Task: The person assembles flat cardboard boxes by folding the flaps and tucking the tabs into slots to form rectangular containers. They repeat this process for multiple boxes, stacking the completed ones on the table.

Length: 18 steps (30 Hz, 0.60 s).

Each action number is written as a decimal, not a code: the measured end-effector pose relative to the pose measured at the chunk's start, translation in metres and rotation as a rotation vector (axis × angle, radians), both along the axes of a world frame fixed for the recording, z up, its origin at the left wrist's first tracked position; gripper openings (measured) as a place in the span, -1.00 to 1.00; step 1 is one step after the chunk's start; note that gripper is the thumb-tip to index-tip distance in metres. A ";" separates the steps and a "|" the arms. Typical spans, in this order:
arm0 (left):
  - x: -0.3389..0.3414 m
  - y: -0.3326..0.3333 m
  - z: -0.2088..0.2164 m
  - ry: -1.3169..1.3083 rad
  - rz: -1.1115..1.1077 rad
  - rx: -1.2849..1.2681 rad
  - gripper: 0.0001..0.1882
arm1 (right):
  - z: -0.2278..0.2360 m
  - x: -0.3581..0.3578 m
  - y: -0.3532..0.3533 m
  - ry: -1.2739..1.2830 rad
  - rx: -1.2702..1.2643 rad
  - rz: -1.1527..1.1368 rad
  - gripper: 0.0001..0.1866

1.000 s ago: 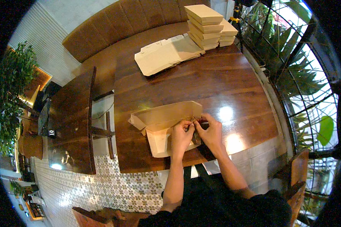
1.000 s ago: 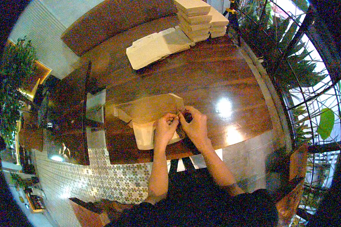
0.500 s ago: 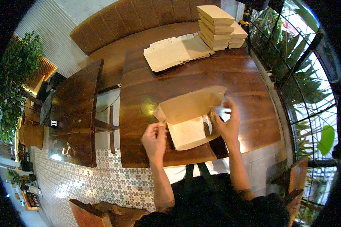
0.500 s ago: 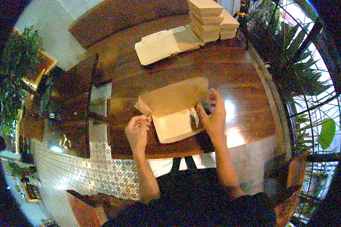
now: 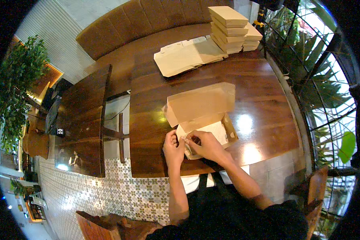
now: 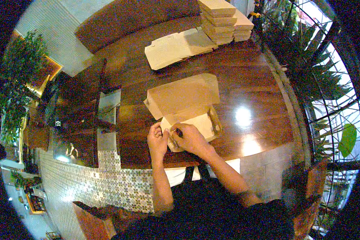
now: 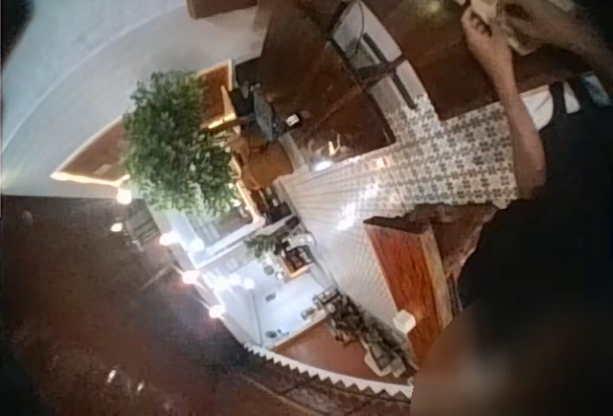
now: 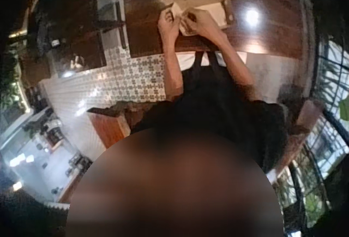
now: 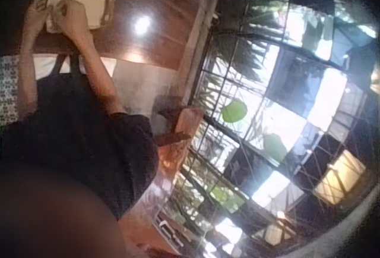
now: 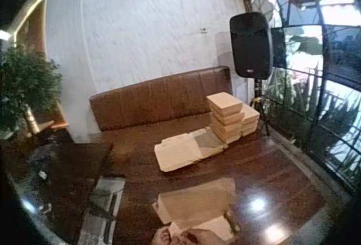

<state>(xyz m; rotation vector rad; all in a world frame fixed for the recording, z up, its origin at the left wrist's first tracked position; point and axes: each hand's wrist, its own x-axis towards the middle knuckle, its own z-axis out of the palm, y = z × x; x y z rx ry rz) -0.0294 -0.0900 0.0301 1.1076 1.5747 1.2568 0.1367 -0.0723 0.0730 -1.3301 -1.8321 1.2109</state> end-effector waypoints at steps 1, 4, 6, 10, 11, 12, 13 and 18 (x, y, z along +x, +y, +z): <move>0.002 -0.002 0.002 -0.004 0.031 -0.015 -0.57 | 0.000 -0.002 0.001 0.011 0.011 -0.026 -0.66; 0.010 -0.010 0.009 0.067 0.003 0.041 -0.60 | 0.002 -0.011 0.008 0.015 0.027 -0.180 -0.58; 0.016 -0.012 0.014 0.106 -0.080 0.157 -0.59 | 0.003 -0.016 0.017 -0.130 0.087 -0.209 -0.54; 0.020 -0.015 0.020 0.278 -0.048 -0.009 -0.50 | 0.005 -0.016 0.030 -0.181 0.176 -0.211 -0.51; 0.020 -0.015 0.021 0.270 -0.050 0.089 -0.46 | 0.005 -0.015 0.031 -0.160 0.140 -0.202 -0.51; 0.020 -0.017 0.021 0.259 -0.048 0.110 -0.41 | 0.006 -0.014 0.031 -0.136 0.147 -0.199 -0.50; 0.021 -0.020 0.021 0.236 -0.046 0.142 -0.37 | 0.007 -0.012 0.032 -0.137 0.089 -0.193 -0.50; 0.033 -0.026 0.021 -0.008 0.079 0.200 -0.27 | 0.008 -0.009 0.034 -0.182 -0.020 -0.182 -0.51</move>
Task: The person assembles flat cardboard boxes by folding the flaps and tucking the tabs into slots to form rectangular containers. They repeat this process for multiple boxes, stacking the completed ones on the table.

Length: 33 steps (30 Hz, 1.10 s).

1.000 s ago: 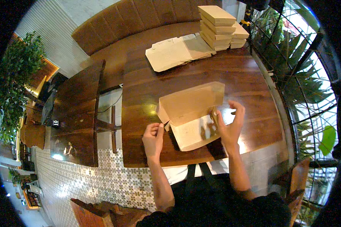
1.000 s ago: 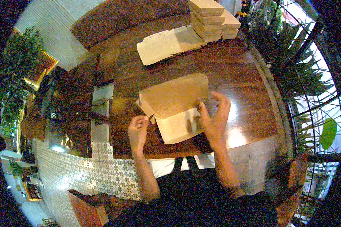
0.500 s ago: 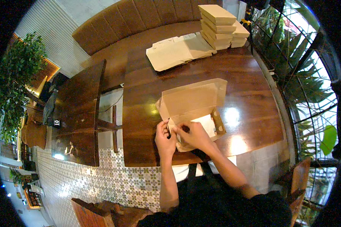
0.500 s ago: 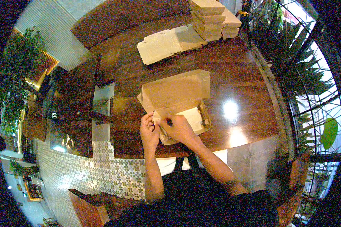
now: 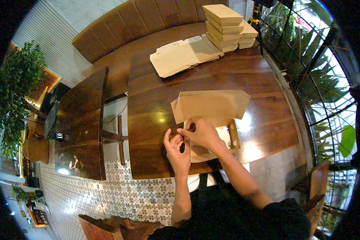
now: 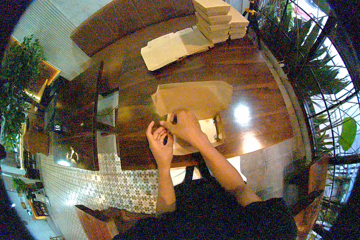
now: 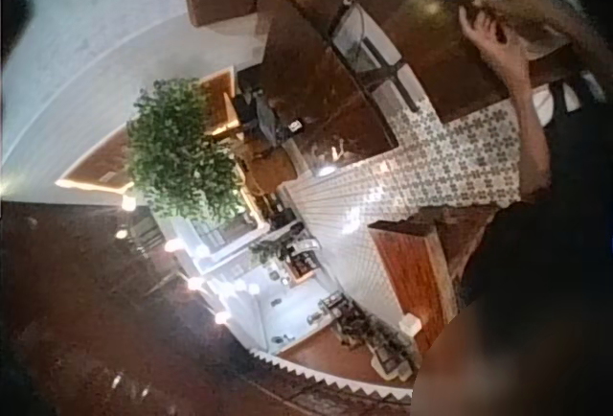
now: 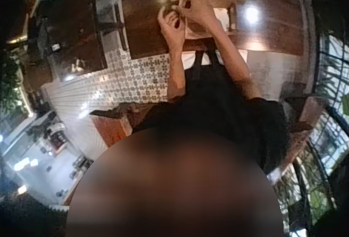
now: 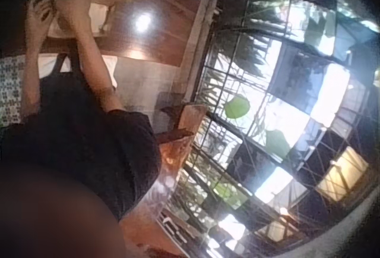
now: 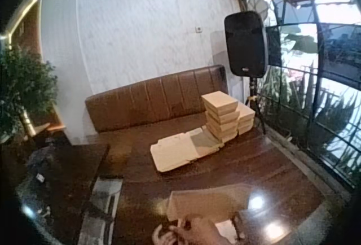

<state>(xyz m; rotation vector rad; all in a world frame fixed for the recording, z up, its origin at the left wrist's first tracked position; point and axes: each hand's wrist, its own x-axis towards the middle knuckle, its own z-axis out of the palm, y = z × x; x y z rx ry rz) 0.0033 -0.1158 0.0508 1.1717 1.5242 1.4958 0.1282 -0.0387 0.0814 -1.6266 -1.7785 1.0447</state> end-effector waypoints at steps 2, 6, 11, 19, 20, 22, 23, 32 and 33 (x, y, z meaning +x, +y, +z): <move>0.002 0.001 0.000 -0.004 0.008 0.006 -0.27 | -0.004 0.000 0.001 0.000 0.019 -0.009 -0.54; 0.002 0.002 -0.003 0.017 -0.034 0.003 -0.27 | -0.019 -0.001 0.004 -0.038 0.131 -0.086 -0.70; 0.000 -0.001 -0.008 0.016 -0.025 0.013 -0.46 | -0.025 0.010 0.012 0.051 0.152 -0.101 -0.75; -0.012 0.002 -0.007 -0.204 -0.006 -0.241 -0.58 | -0.034 0.028 -0.017 0.325 -0.034 -0.006 -0.76; -0.011 0.004 -0.007 -0.132 0.000 -0.269 -0.55 | -0.038 0.028 -0.021 0.347 -0.028 -0.015 -0.73; -0.008 0.001 -0.006 -0.127 -0.031 -0.232 -0.54 | -0.045 0.028 -0.027 0.370 -0.013 -0.024 -0.70; -0.007 -0.001 -0.006 -0.107 -0.041 -0.233 -0.53 | -0.047 0.028 -0.029 0.372 -0.001 -0.025 -0.70; -0.011 -0.002 -0.011 -0.477 0.000 -0.279 -0.43 | -0.028 0.035 -0.050 0.333 -0.014 0.048 -0.75; -0.011 -0.002 -0.013 -0.507 0.008 -0.281 -0.42 | -0.026 0.035 -0.051 0.332 -0.016 0.051 -0.75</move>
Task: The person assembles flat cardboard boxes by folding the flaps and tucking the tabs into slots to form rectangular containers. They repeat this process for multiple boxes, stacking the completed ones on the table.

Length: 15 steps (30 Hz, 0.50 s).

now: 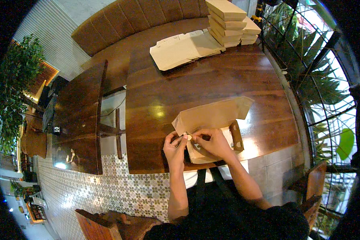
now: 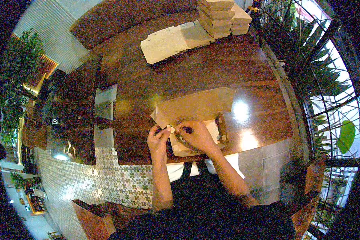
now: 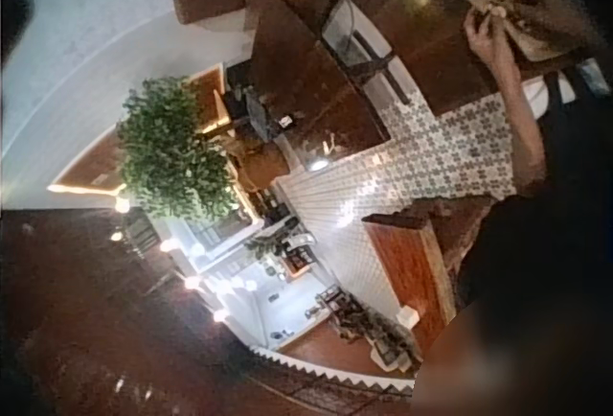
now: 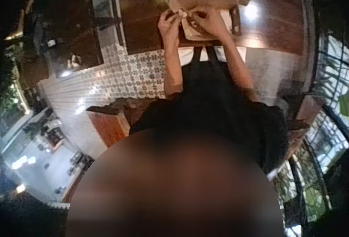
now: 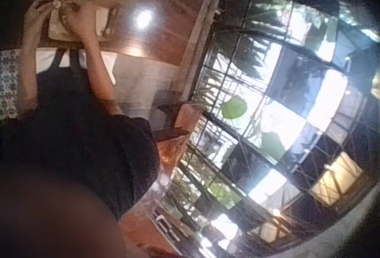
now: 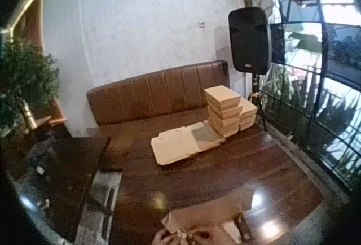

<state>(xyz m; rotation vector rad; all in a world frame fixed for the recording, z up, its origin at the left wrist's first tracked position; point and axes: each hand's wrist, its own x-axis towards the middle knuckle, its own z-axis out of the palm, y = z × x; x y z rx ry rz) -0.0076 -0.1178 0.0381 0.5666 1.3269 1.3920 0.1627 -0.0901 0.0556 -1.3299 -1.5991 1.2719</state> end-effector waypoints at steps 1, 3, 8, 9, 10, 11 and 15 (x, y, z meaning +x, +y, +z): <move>0.000 0.001 -0.002 -0.020 -0.001 -0.007 -0.41 | 0.002 0.000 -0.001 -0.009 0.003 -0.002 -0.74; 0.001 0.001 -0.004 -0.015 0.013 -0.002 -0.42 | 0.006 -0.002 -0.003 -0.038 -0.059 -0.010 -0.73; 0.003 0.000 -0.007 0.000 0.014 0.007 -0.44 | 0.012 -0.005 -0.007 0.035 -0.050 -0.008 -0.70; 0.004 0.000 -0.007 0.013 0.024 -0.001 -0.44 | 0.012 -0.005 -0.007 0.061 -0.052 0.000 -0.69; 0.004 -0.001 -0.007 0.026 0.034 -0.008 -0.45 | 0.011 -0.004 -0.007 0.058 -0.074 -0.001 -0.70; 0.005 -0.001 -0.008 0.017 0.040 0.004 -0.46 | 0.009 -0.004 -0.006 0.079 -0.091 -0.002 -0.70; 0.009 -0.002 -0.009 0.000 0.062 0.029 -0.51 | -0.001 -0.001 0.000 0.051 0.001 0.030 -0.68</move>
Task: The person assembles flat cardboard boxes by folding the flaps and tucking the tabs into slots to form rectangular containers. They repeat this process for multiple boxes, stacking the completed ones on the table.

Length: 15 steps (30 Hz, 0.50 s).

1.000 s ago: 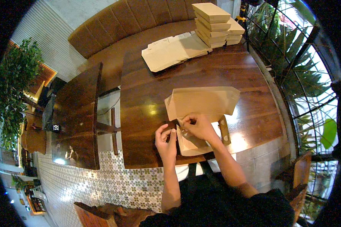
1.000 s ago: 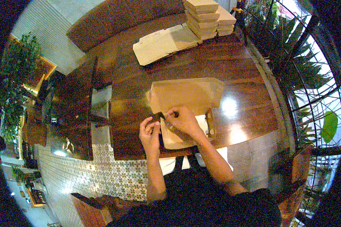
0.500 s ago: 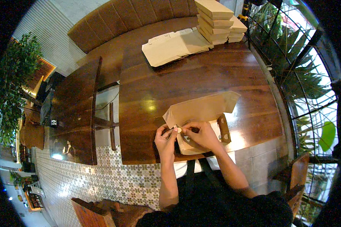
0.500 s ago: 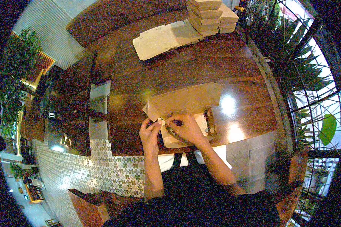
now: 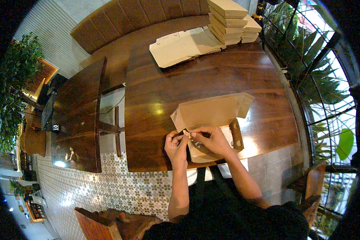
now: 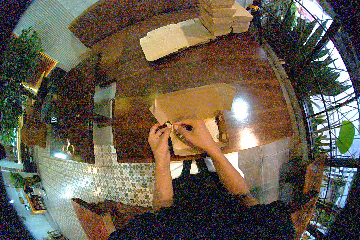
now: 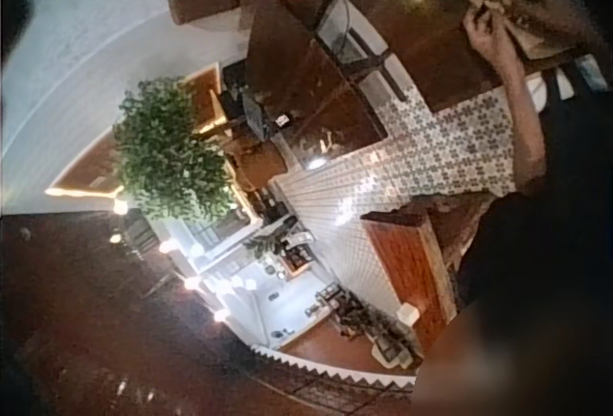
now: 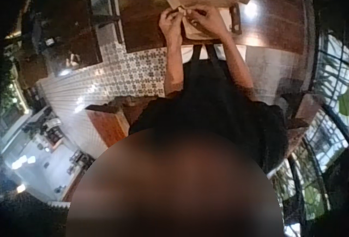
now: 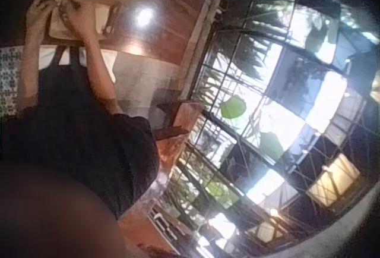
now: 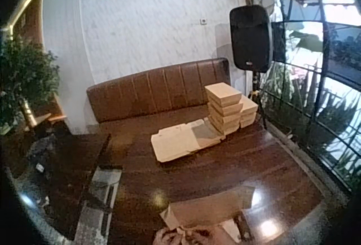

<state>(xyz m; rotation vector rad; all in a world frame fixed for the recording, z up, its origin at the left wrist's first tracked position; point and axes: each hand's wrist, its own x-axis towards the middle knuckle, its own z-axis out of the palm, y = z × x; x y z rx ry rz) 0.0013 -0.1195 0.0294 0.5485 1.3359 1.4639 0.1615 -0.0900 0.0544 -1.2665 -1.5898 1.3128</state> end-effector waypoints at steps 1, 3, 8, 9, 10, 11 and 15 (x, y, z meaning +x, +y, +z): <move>0.001 0.000 0.000 -0.001 0.006 0.003 -0.52 | -0.002 0.001 0.001 0.035 -0.008 0.008 -0.70; 0.002 0.000 0.002 -0.009 0.003 0.005 -0.53 | -0.006 0.001 0.003 0.058 -0.135 0.007 -0.73; 0.004 -0.003 0.007 0.011 -0.015 0.014 -0.57 | -0.006 -0.002 0.002 0.156 -0.120 0.006 -0.76; 0.003 -0.003 0.008 0.021 -0.016 0.012 -0.58 | -0.005 -0.003 0.002 0.169 -0.144 -0.003 -0.75; 0.003 -0.003 0.010 0.031 -0.018 0.011 -0.59 | -0.005 -0.004 0.002 0.172 -0.124 -0.009 -0.76; 0.002 -0.003 0.011 0.032 -0.026 0.023 -0.61 | -0.004 -0.004 0.002 0.179 -0.132 -0.018 -0.77; -0.003 -0.004 0.015 0.206 -0.073 0.047 -0.69 | -0.008 -0.003 0.003 0.322 -0.486 -0.081 -0.83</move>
